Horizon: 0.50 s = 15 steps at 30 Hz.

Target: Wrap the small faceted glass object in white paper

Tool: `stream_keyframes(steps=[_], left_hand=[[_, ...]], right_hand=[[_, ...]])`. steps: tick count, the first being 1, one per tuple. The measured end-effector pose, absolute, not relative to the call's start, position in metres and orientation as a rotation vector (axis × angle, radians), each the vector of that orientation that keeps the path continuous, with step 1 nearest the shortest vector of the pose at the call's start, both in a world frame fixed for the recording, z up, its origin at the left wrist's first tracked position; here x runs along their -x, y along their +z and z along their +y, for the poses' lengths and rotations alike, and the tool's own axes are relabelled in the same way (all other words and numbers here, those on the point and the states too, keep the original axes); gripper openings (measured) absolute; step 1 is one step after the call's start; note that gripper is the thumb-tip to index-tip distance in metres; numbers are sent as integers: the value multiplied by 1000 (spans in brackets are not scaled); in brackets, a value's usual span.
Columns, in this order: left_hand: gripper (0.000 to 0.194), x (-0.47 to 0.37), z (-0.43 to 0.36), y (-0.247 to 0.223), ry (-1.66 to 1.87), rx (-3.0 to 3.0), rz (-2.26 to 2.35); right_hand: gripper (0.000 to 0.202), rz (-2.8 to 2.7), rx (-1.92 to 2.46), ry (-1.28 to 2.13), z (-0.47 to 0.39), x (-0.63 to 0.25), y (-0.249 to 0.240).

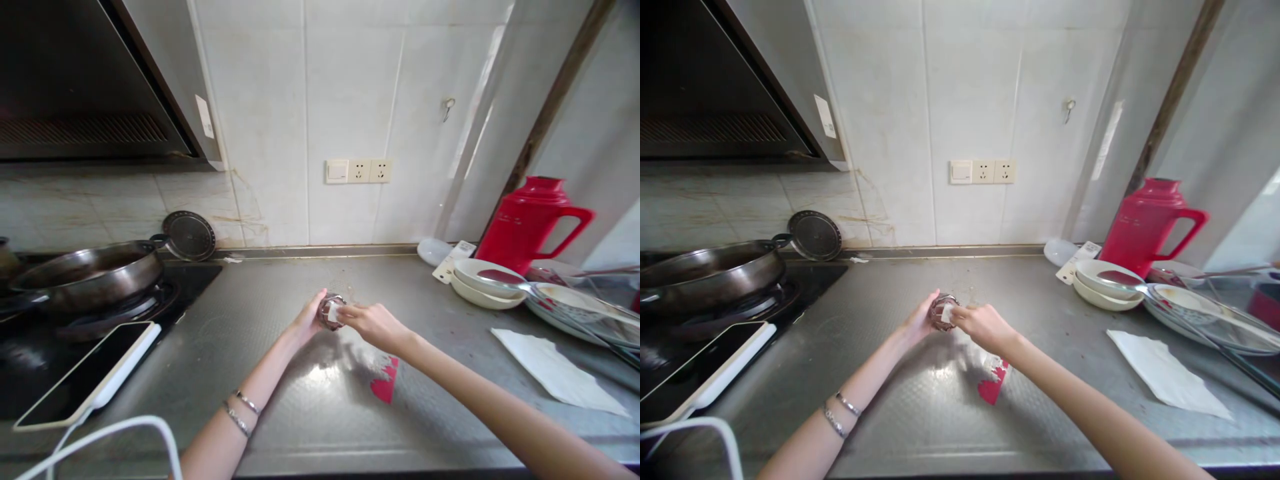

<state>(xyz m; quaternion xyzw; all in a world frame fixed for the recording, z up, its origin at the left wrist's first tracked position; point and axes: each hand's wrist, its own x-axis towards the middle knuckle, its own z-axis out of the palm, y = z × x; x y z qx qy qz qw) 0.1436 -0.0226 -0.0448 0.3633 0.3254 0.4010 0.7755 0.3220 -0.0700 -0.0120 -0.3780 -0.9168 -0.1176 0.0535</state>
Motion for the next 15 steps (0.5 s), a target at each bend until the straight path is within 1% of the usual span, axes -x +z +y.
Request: stream_keyframes(steps=[2,4,7,9,12,15], left_hand=[[36,-148,-22,-49,945,-760,715],[35,-150,-21,-52,997,-713,689],[38,-152,-21,-54,1085,-647,642],[42,-151,-21,-55,1123,-613,621],[46,-148,-21,-54,1125,-583,575],[41,-144,-21,-52,1132,-568,493]], right_hand=[[35,-2635,1275,-158,-77,-312,-23],[33,-2458,1339,5,-81,-298,-34],[32,-2199,1352,159,-81,-275,-53],[32,-2076,1300,199,-77,-262,-63],[25,-1977,1264,170,-67,-252,-68],[19,-2030,1269,96,-63,-253,-60]])
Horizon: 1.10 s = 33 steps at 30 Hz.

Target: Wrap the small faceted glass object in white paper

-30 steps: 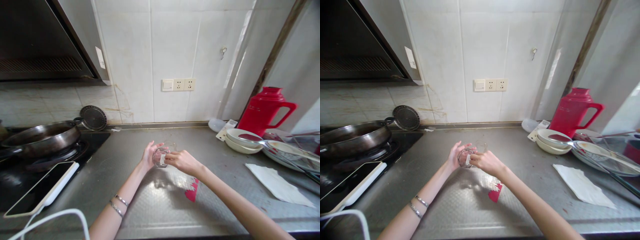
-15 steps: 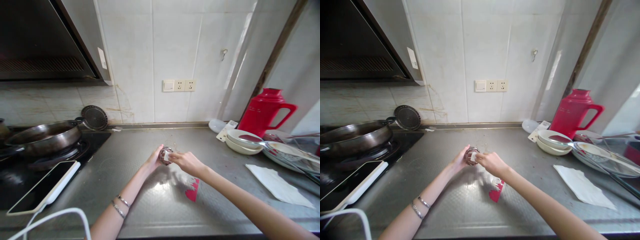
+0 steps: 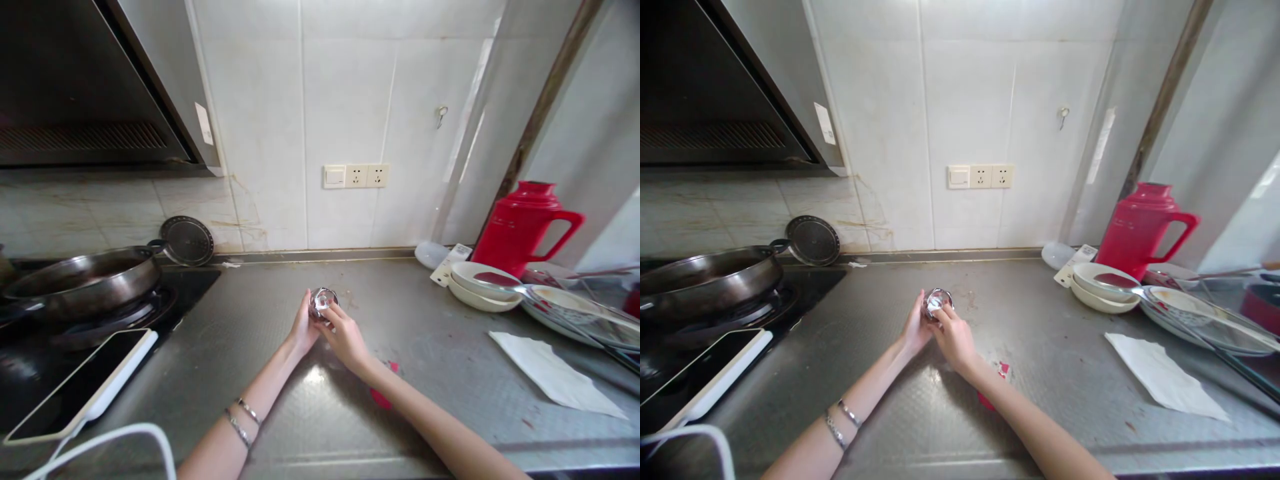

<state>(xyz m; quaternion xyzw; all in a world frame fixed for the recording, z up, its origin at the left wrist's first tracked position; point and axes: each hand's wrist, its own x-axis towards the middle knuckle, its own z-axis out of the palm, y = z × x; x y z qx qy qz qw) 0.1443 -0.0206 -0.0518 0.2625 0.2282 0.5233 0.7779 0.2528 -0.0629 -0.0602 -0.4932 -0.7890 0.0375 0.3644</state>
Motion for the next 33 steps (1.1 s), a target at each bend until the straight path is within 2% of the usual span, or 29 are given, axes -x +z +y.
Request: stream_keyframes(steps=[3,7,10,16,20,24,28,33], left_hand=[[38,-141,-19,-49,1101,-568,387],[49,-135,-15,-47,985,-572,420],[54,-128,-11,-47,873,-603,522],[62,-115,-8,-48,437,-709,547],[54,-119,-12,-47,453,-761,563],[42,-127,-13,-46,639,-719,541],[37,-131,-12,-47,822,-638,548],[42,-138,-16,-49,1010,-592,519]], right_hand=[[17,-2174,1307,-14,-66,-262,-44],[21,-2477,1338,-205,-76,-280,-24],[26,-2726,1149,-384,-79,-294,-15],[16,-2949,791,-642,-71,-313,-1],[16,-2968,798,-745,-68,-318,6],[17,-2893,997,-645,-70,-316,0],[33,-2684,1301,-321,-79,-299,-19],[37,-2223,1376,23,-86,-262,-44]])
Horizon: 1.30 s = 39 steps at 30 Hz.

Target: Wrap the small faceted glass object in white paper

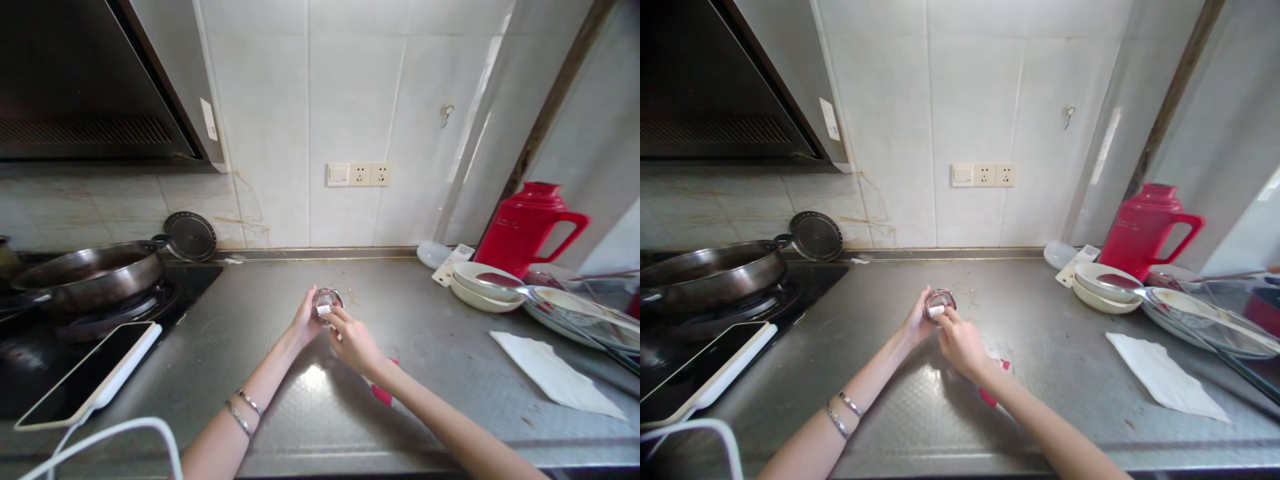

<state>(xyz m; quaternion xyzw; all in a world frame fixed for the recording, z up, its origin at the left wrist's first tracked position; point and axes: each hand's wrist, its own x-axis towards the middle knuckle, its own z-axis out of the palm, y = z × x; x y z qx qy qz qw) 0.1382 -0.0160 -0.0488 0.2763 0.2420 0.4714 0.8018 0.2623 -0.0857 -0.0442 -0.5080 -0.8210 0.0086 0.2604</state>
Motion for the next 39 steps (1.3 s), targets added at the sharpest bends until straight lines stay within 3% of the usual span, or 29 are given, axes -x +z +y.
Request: stream_keyframes(steps=[6,10,13,20,25,32,39], left_hand=[[47,-143,-23,-51,1119,-615,482],[35,-141,-25,-46,1096,-608,362],[45,-135,-21,-43,995,-621,286],[62,-124,-11,-45,694,-685,559],[48,-130,-20,-43,506,-768,690],[32,-143,-26,-42,860,-741,688],[27,-145,-25,-42,1152,-646,602]], right_hand=[[19,-2034,1397,33,-76,-239,-54],[19,-2183,1464,-149,-75,-255,-48],[23,-2381,1423,-337,-79,-277,-39],[21,-2858,877,-695,-77,-316,-17],[25,-2959,730,-774,-67,-323,-12],[24,-2797,1077,-567,-68,-319,-24],[43,-2196,1370,-25,-89,-265,-57]])
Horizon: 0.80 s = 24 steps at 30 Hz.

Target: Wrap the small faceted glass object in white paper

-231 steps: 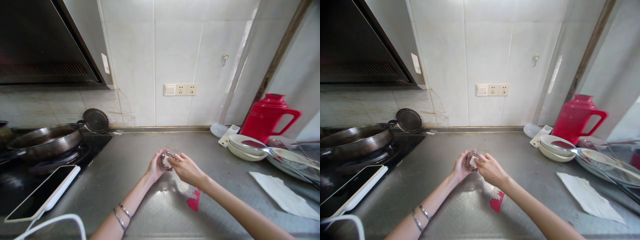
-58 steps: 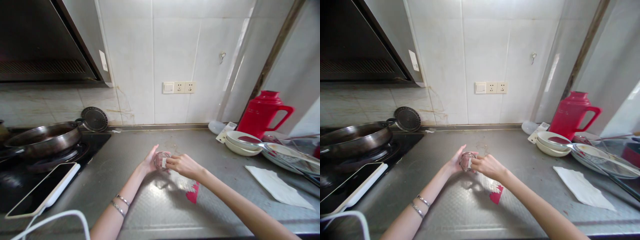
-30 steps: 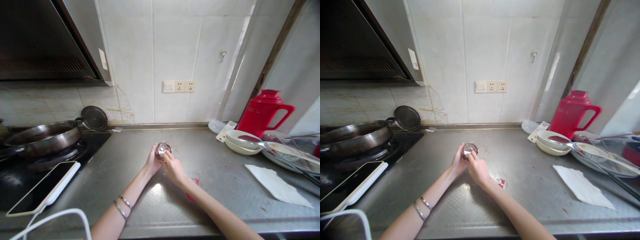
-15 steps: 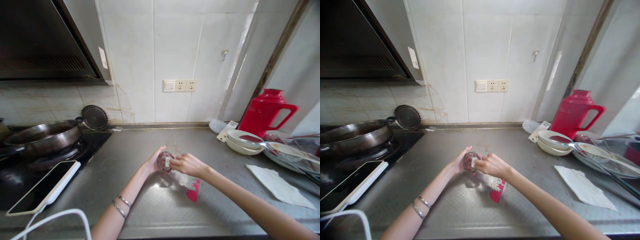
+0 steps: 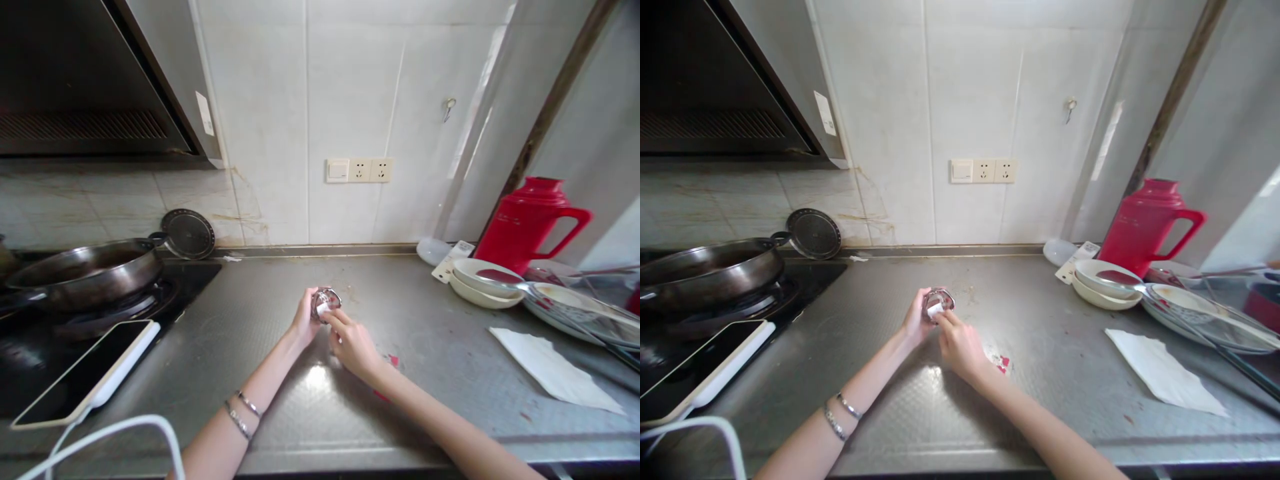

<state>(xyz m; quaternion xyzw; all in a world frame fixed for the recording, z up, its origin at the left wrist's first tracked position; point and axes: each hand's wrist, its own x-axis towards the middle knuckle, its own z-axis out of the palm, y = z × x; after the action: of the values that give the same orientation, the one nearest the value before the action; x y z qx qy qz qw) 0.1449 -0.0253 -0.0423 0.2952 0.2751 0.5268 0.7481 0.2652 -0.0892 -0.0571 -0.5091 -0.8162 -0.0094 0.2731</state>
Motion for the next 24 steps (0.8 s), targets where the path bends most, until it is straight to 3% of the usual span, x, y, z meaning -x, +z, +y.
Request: stream_keyframes(steps=[6,14,24], left_hand=[[34,-143,-22,-49,1200,-560,535],[35,-140,-28,-38,1117,-575,356],[41,-122,-13,-35,685,-693,620]], right_hand=[[21,-2004,1340,147,-82,-236,-51],[17,-2347,1451,-233,-78,-263,-28],[21,-2945,739,-652,-72,-313,3]])
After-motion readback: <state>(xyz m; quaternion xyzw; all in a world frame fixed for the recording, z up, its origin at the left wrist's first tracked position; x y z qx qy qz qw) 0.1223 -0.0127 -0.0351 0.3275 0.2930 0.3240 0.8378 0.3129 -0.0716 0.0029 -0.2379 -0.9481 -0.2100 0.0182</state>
